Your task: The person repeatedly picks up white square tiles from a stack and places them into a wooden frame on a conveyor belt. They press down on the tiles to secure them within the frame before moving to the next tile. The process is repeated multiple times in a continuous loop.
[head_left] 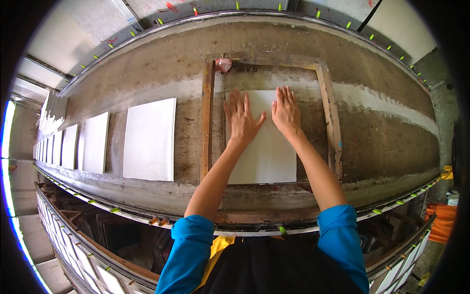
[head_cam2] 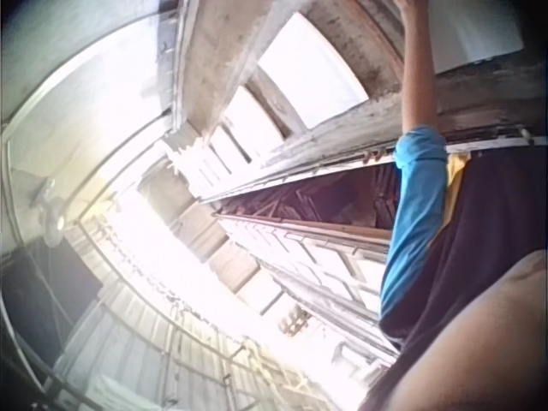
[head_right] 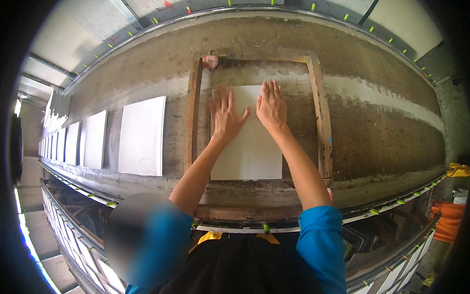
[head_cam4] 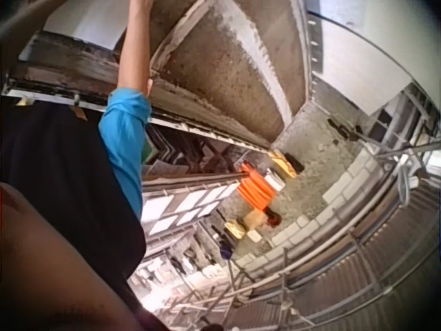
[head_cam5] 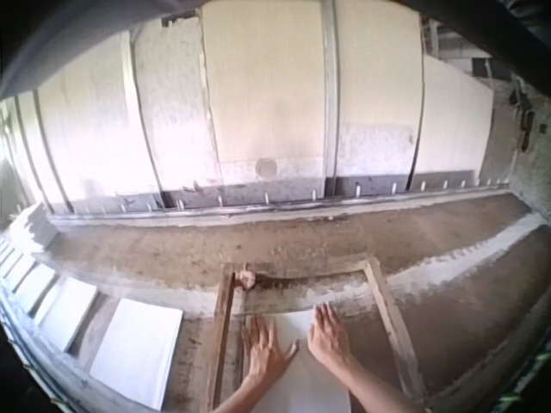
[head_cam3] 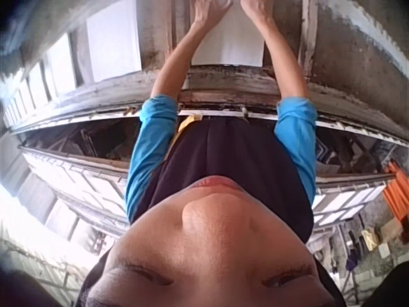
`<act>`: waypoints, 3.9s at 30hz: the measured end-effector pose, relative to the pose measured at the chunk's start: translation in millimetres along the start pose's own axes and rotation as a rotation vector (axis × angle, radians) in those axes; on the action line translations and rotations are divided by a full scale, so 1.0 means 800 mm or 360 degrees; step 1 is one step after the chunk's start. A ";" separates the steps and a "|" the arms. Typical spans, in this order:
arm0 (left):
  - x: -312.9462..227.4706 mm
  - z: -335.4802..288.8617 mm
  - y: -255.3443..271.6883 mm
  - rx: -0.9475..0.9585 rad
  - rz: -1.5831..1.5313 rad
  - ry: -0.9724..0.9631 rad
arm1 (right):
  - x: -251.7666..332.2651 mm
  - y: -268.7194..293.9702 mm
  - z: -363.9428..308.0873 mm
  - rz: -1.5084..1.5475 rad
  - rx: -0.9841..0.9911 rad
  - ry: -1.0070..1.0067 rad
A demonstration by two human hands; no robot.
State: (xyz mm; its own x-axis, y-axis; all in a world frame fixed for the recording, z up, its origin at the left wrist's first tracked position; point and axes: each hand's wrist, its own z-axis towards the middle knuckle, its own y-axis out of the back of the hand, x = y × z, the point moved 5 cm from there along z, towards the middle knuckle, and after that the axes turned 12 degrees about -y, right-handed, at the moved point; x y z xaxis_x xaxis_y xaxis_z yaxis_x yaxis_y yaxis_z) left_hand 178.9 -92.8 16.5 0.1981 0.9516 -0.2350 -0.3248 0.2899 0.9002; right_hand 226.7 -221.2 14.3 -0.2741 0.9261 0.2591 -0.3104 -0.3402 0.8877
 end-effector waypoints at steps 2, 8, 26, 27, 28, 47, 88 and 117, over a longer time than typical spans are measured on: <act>-0.003 0.000 0.004 -0.0038 -0.0012 -0.0113 | 0.009 0.005 -0.003 -0.0010 -0.0067 0.0040; -0.006 0.005 -0.003 -0.0197 -0.0266 -0.0367 | 0.043 0.003 -0.012 0.0472 0.0123 0.0253; 0.043 0.033 -0.004 -0.0108 0.0076 0.0187 | 0.001 0.010 0.024 0.0286 -0.0017 -0.0447; 0.042 0.033 -0.003 -0.0139 0.0047 0.0170 | 0.000 0.008 0.023 0.0234 -0.0019 -0.0425; 0.041 0.033 -0.003 -0.0169 0.0017 0.0153 | -0.001 0.005 0.024 0.0183 -0.0018 -0.0404; 0.014 -0.085 0.020 -0.0278 -0.0476 -0.0189 | 0.026 0.063 -0.087 0.0056 -0.0209 -0.0079; 0.024 -0.002 0.011 0.0168 -0.0163 -0.0072 | -0.011 0.034 -0.013 -0.0139 -0.0010 -0.0103; 0.000 0.022 0.002 0.0257 -0.0048 -0.0452 | 0.017 0.020 0.012 0.0166 0.0459 0.0219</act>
State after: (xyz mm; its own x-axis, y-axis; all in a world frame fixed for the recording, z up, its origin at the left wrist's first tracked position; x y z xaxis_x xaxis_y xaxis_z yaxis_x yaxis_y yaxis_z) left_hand 194.9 -93.8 24.4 0.4627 0.8698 -0.1711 -0.1687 0.2759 0.9463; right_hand 226.8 -212.5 35.7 -0.4173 0.8513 0.3181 -0.0094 -0.3540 0.9352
